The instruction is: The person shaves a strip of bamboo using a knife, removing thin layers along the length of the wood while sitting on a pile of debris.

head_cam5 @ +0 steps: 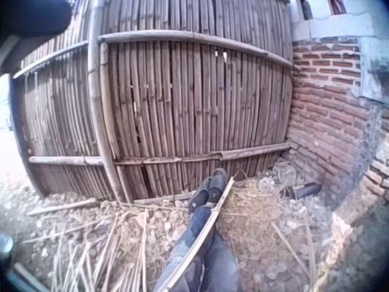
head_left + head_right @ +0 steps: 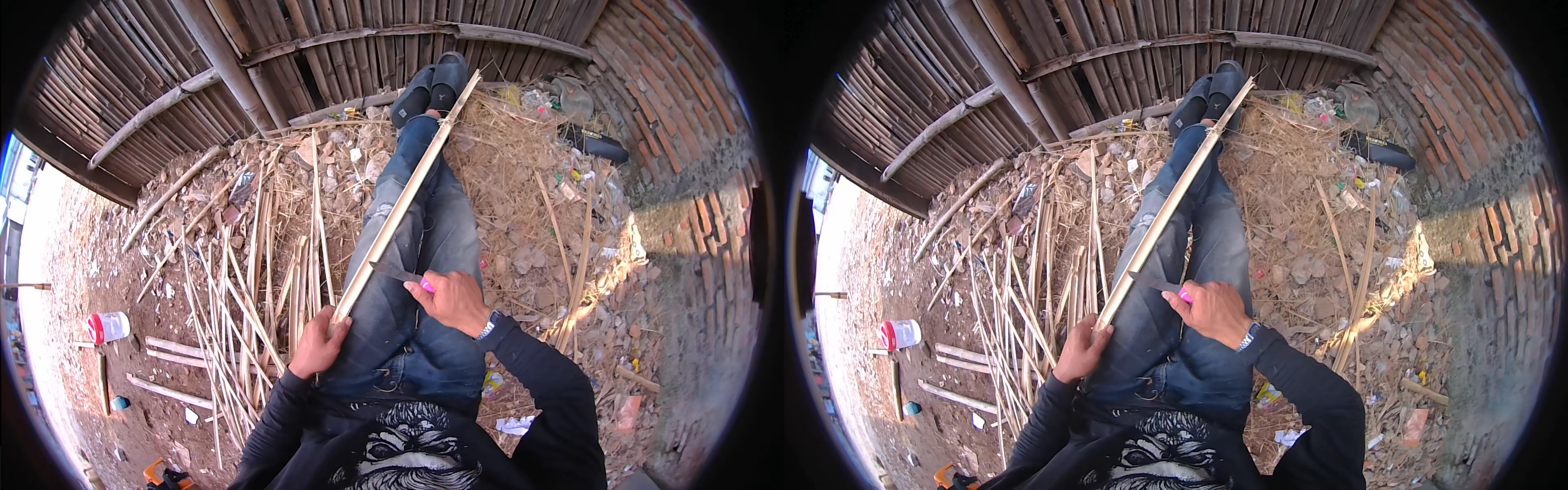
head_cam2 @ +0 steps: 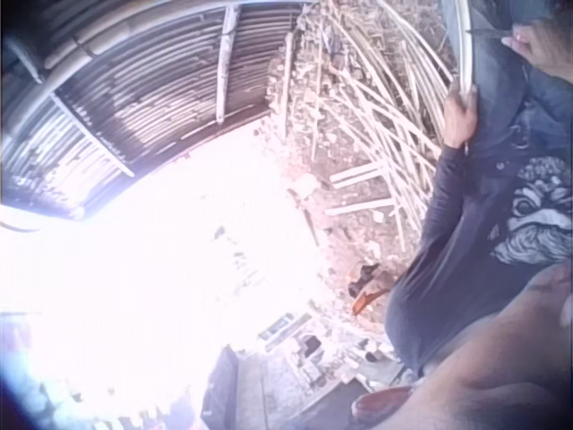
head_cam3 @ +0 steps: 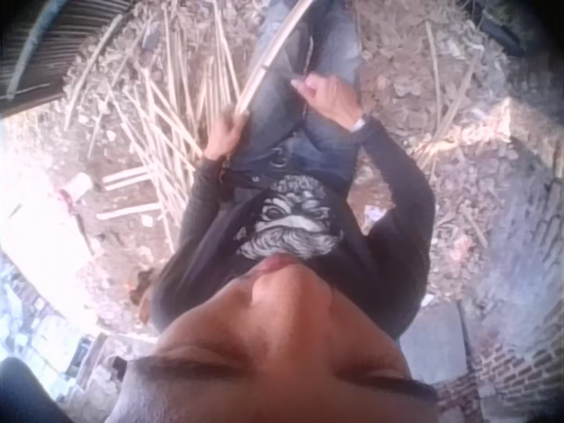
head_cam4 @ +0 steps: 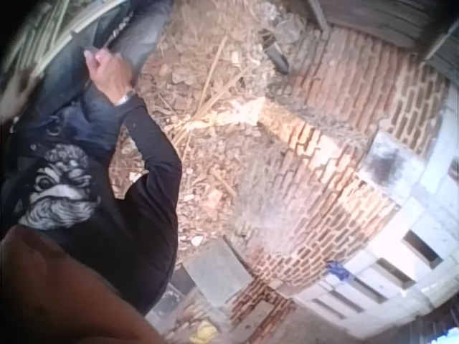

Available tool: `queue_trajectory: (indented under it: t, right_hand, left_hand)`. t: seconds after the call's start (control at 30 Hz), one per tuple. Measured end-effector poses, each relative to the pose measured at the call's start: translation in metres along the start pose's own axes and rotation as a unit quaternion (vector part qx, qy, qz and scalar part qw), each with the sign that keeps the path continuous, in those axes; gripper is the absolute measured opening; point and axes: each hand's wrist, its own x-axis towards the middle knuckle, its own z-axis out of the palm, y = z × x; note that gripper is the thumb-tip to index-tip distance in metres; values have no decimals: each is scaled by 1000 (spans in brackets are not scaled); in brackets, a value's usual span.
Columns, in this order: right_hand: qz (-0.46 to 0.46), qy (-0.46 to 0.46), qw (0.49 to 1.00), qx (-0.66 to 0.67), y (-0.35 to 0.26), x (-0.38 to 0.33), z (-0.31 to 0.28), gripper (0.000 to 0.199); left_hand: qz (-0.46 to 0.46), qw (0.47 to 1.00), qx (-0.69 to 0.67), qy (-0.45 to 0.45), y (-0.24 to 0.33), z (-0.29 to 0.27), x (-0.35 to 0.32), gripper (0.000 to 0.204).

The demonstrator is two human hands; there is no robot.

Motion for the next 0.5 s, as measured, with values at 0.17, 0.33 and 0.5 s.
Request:
queue_trajectory:
  t: [0.17, 0.33, 0.5]
  right_hand:
    - [0, -68, 998, 10, -24, -13, 19, 57]
    - [11, -22, 1000, -13, -6, -7, 26, 57]
    - [-6, 7, 999, -47, 0, -4, 38, 57]
  left_hand:
    - [8, 1000, -14, 7, 10, 9, 21, 38]
    - [-15, 1000, 0, -9, 8, 9, 27, 37]
    - [1, 1000, -15, 11, 17, 3, 21, 36]
